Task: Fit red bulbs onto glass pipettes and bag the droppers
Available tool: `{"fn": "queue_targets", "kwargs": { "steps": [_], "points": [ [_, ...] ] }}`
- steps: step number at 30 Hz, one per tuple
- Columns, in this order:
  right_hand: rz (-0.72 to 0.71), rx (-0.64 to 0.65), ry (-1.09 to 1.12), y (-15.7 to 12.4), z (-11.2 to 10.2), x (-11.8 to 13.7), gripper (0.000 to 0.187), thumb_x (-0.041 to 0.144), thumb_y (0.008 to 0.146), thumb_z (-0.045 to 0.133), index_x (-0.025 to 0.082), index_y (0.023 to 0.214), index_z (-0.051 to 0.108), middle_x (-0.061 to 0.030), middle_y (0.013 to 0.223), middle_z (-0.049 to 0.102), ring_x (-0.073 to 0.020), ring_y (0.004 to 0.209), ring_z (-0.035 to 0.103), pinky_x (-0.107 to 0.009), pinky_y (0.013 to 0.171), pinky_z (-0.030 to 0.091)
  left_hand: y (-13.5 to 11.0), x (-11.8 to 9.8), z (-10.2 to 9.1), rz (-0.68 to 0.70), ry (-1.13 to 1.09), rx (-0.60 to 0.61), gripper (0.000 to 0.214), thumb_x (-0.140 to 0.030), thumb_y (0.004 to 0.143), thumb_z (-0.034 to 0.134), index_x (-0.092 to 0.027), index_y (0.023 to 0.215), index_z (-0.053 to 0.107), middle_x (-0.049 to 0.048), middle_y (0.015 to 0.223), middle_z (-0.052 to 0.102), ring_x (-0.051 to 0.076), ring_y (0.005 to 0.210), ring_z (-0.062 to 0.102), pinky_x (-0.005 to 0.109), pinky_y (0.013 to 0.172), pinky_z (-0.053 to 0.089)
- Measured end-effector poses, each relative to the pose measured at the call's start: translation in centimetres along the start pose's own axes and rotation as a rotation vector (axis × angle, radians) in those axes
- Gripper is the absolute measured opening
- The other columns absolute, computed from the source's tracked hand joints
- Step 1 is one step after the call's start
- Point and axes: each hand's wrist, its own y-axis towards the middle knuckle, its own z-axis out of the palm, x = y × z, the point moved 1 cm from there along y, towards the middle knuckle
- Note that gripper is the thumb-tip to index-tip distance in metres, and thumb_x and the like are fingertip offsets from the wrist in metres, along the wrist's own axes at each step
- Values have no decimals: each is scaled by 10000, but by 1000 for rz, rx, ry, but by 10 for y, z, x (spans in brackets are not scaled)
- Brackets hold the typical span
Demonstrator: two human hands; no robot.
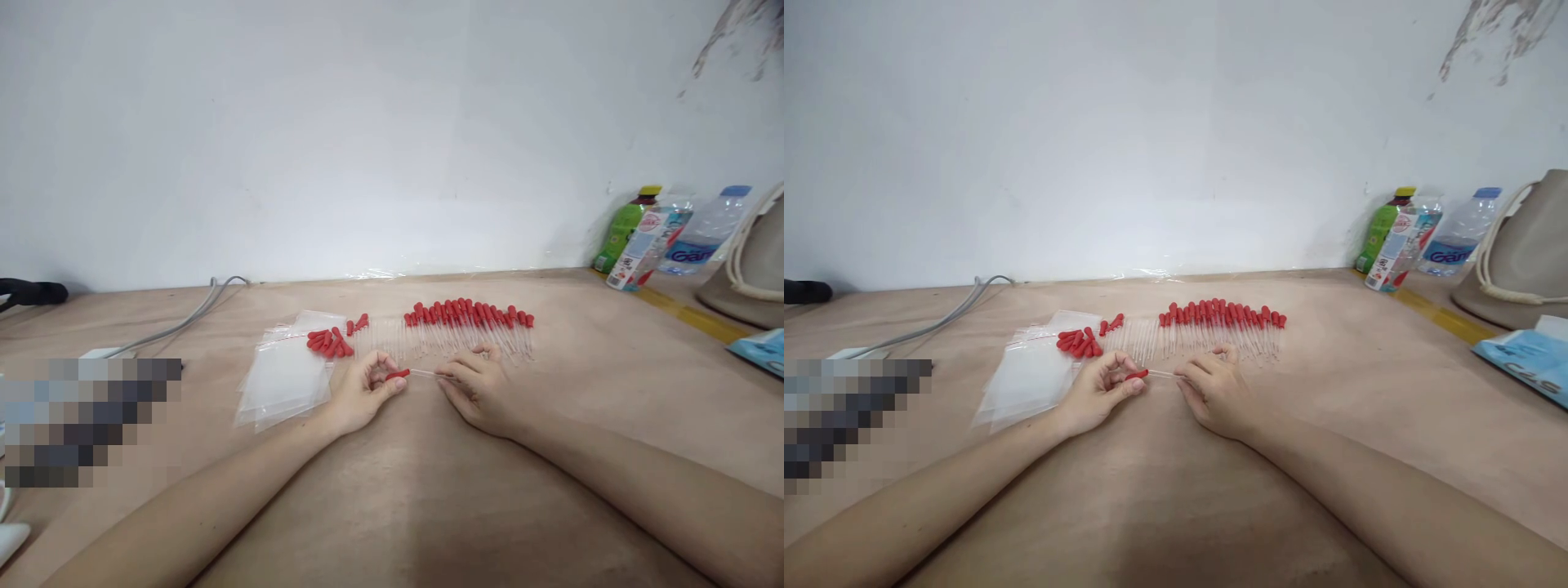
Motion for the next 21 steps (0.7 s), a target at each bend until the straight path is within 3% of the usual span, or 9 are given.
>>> {"fn": "queue_targets", "kwargs": {
  "steps": [6,15,21],
  "points": [
    [-52,24,13,0,0,0,144,175,831,440,193,860,580,-4,752,615,-107,702,544,-338,821,268,-1,-4,1,73,164,-10,221,-275,761,589,-148,940,566,44,838,631,139,765,583,262,690,461],
    [-119,57,113,2,-1,-1,150,169,845,445,200,867,590,4,737,609,-91,659,522,-318,758,286,-6,-13,2,212,449,2,152,-285,811,533,-185,827,647,2,751,659,132,675,590,228,612,455],
    [-156,173,168,3,-3,-8,189,158,854,427,200,868,611,-18,819,617,-102,677,497,-292,691,312,-10,-13,1,327,545,82,156,-259,834,506,-197,853,648,10,791,654,128,722,587,226,653,444]
  ]
}}
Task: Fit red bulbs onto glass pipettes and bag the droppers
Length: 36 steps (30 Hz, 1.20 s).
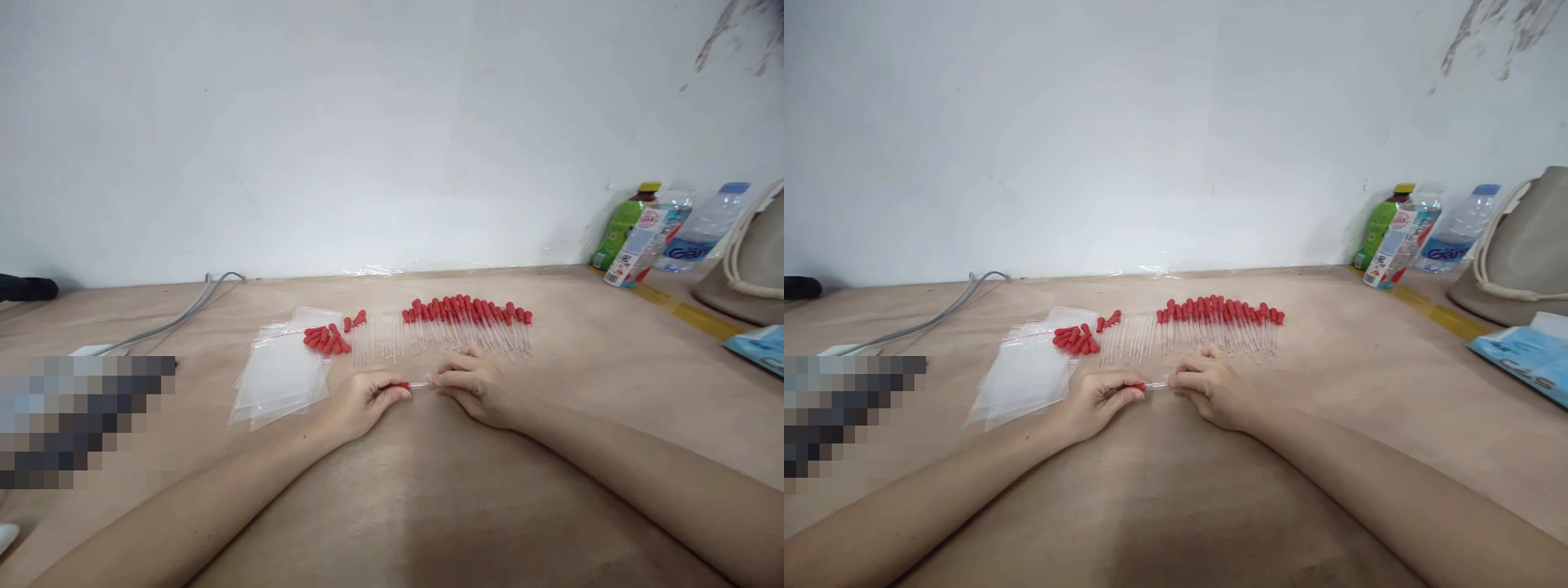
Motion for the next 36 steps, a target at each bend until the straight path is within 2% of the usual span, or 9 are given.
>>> {"fn": "queue_targets", "kwargs": {
  "steps": [6,10,13,19,24,30,36],
  "points": [
    [-78,38,-79,1,-3,-3,276,78,829,378,189,916,616,-41,834,612,-116,682,483,-273,641,322,0,-3,0,46,50,22,161,-249,841,495,-188,830,643,18,767,639,128,715,574,233,661,432],
    [-136,3,-198,2,-4,2,289,69,814,361,170,948,596,-53,808,603,-122,666,483,-290,649,314,0,-4,0,36,99,9,168,-280,833,505,-187,826,644,17,735,630,120,654,556,226,605,426],
    [-101,-44,-230,3,-3,6,245,106,832,366,157,919,589,-52,758,584,-130,672,483,-291,641,307,2,-1,-1,45,143,-32,170,-283,833,505,-181,827,640,14,712,621,109,616,539,213,571,419],
    [-70,-96,-271,6,2,8,231,160,864,349,154,836,579,-43,690,545,-143,669,456,-292,623,311,5,9,-1,247,308,-60,210,-276,857,457,-177,934,625,53,797,632,137,696,576,239,636,456],
    [-66,-120,-211,7,4,4,178,154,856,383,151,847,561,-46,741,588,-146,720,489,-304,670,359,6,8,1,332,336,-115,192,-243,851,468,-162,930,624,67,811,644,150,736,593,251,663,473],
    [-65,-157,-87,7,7,6,150,146,851,400,169,870,547,-43,802,628,-150,806,543,-332,769,409,7,4,0,314,378,-143,156,-275,823,514,-189,868,637,39,775,669,151,701,595,279,680,442],
    [-57,-144,-79,7,12,8,172,157,856,386,173,850,557,-39,773,626,-142,757,539,-343,811,414,7,6,1,342,379,-116,168,-271,830,496,-201,898,633,31,813,686,158,756,616,291,726,451]
  ]
}}
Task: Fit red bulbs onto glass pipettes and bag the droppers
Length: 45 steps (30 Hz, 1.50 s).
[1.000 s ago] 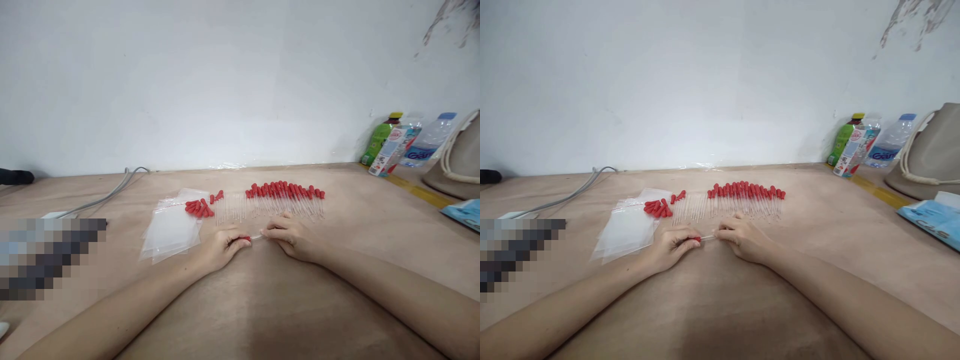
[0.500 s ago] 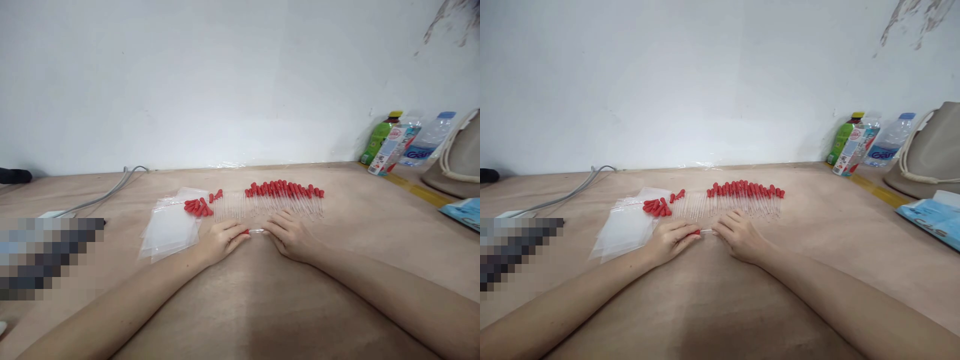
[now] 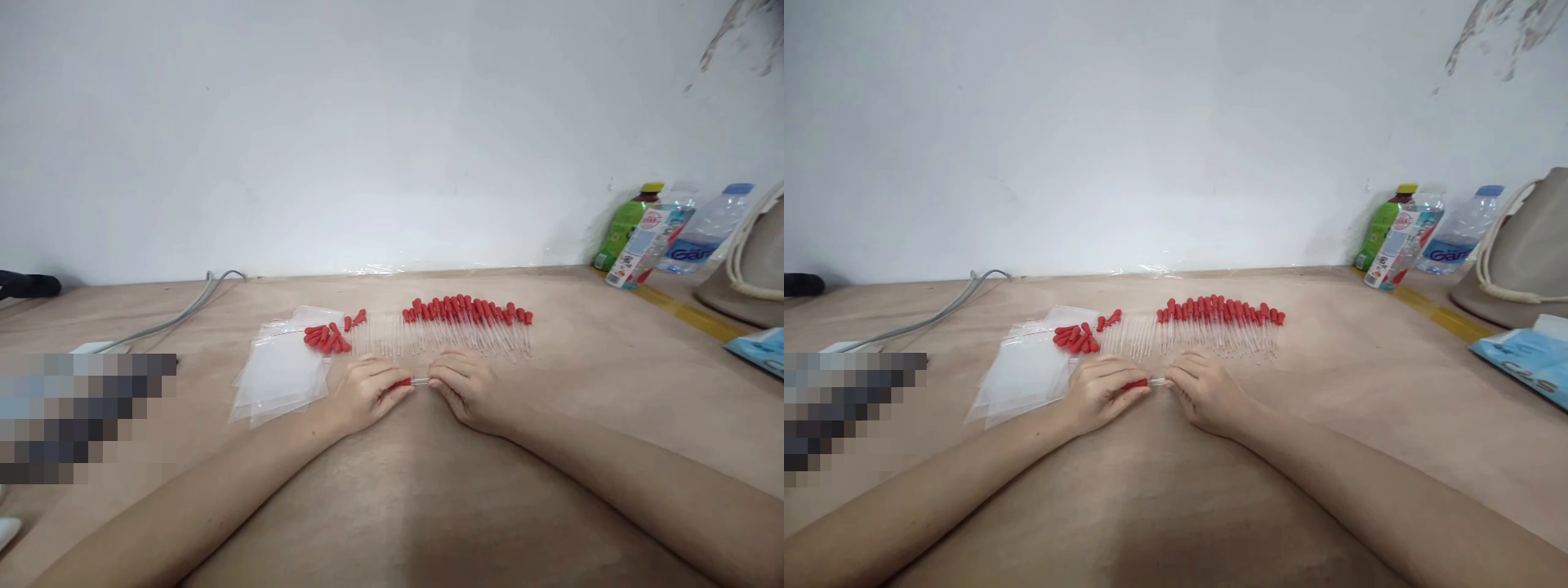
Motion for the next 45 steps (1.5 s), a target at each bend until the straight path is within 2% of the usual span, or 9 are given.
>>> {"fn": "queue_targets", "kwargs": {
  "steps": [8,14,19,23,28,32,36,41,45],
  "points": [
    [80,28,-53,2,4,6,267,207,868,364,150,684,550,-48,636,554,-140,648,478,-282,638,396,3,-3,0,31,-7,-3,150,-246,821,512,-183,876,637,33,794,690,159,735,626,283,706,466],
    [111,40,-49,2,6,6,278,211,876,362,152,682,552,-47,646,562,-134,648,479,-270,648,384,2,1,2,60,31,20,159,-259,825,510,-193,900,634,33,851,695,153,753,632,306,771,464],
    [81,44,-81,4,4,6,189,218,866,416,161,821,590,-48,803,604,-146,797,501,-292,747,365,0,7,1,95,94,-51,143,-235,815,534,-210,920,628,22,904,682,186,989,577,367,918,391],
    [86,107,-288,7,-7,10,199,250,835,464,164,717,600,-50,768,567,-148,721,469,-293,659,330,-3,9,0,-5,107,-52,260,-250,807,541,-215,1062,573,49,1064,616,224,1130,469,398,947,375],
    [396,137,-224,10,-20,-13,273,245,857,402,147,691,595,-49,712,544,-120,630,471,-248,586,340,-7,9,-4,-253,23,-46,381,-264,802,526,-182,1169,465,100,1149,531,223,1079,486,382,908,419],
    [734,52,-88,21,-23,-47,295,296,823,425,167,596,561,-17,619,559,-121,600,508,-235,580,363,-5,8,-3,-227,-47,56,216,-241,815,497,-192,1018,550,75,1126,550,199,1019,533,347,867,451],
    [1002,116,-92,41,-10,-70,351,395,772,459,182,499,517,1,523,553,-125,574,533,-229,581,378,-3,8,-1,-222,-86,141,200,-238,836,465,-186,984,588,61,1091,600,180,992,568,324,860,465],
    [1074,144,-178,57,12,-80,358,460,743,468,189,531,562,-40,643,615,-183,664,572,-281,587,392,-5,9,1,-230,-84,177,251,-260,854,438,-167,1016,605,75,1107,608,180,1025,563,327,906,448],
    [1049,218,-285,59,16,-73,410,523,745,447,182,577,597,-77,699,630,-217,716,582,-319,618,401,-6,10,1,-240,-66,201,284,-274,858,429,-173,1069,589,78,1145,589,185,1051,552,337,919,443]
  ]
}}
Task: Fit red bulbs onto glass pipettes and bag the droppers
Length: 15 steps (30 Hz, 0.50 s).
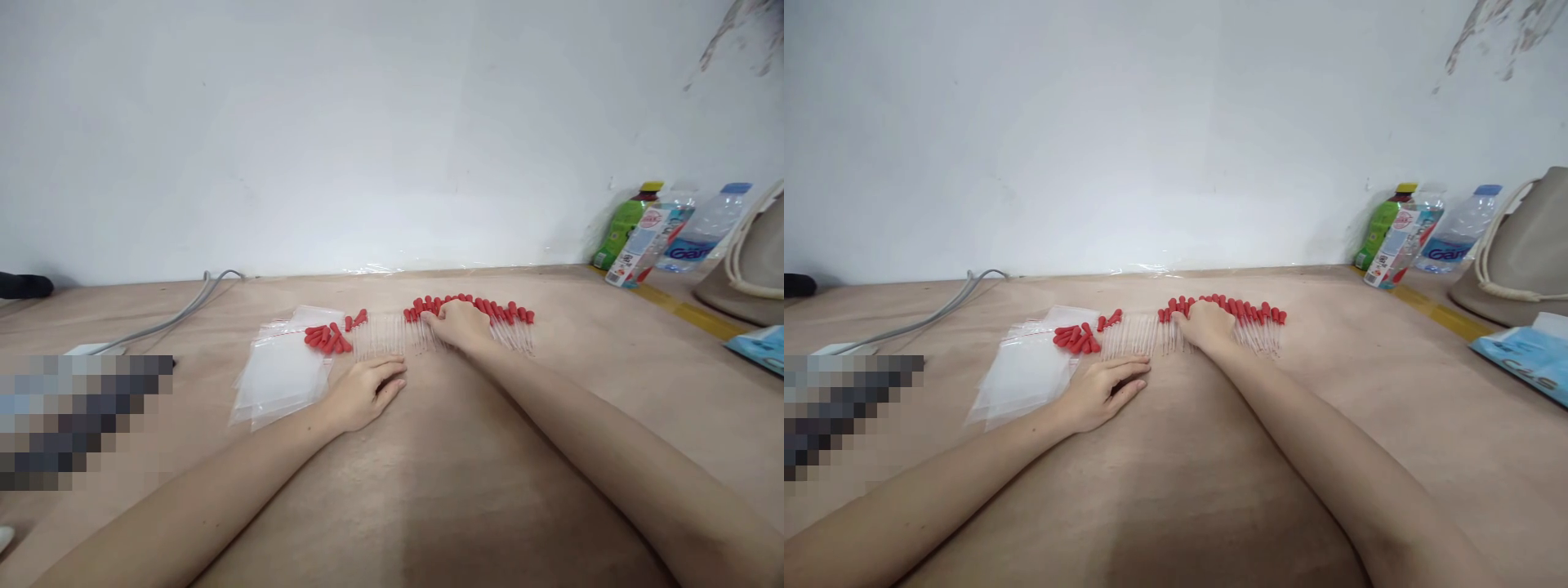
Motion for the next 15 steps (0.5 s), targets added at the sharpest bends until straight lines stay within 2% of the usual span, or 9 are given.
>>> {"fn": "queue_targets", "kwargs": {
  "steps": [4,7,12,15],
  "points": [
    [-120,-33,-94,-16,-3,16,389,505,794,392,204,726,629,-61,751,647,-201,761,584,-307,659,399,1,1,0,-3,7,30,314,-282,864,415,-164,1116,562,85,1196,552,189,1108,511,344,955,412],
    [-194,34,-116,-27,-1,35,302,425,799,416,216,820,632,-56,834,658,-196,808,589,-297,677,401,1,1,0,9,24,15,314,-273,858,424,-158,1121,554,92,1218,530,191,1128,490,343,963,402],
    [-151,193,-170,-28,6,58,287,318,761,463,157,927,633,-128,928,647,-218,872,597,-295,688,413,0,0,-2,7,92,-109,245,-259,819,484,-181,1022,596,85,1130,559,213,1067,507,370,911,423],
    [-104,268,-182,-24,7,64,321,302,738,491,145,988,617,-145,992,631,-213,915,589,-284,705,414,0,0,-2,-21,114,-135,225,-262,801,506,-203,998,597,75,1107,548,223,1013,514,396,871,427]
  ]
}}
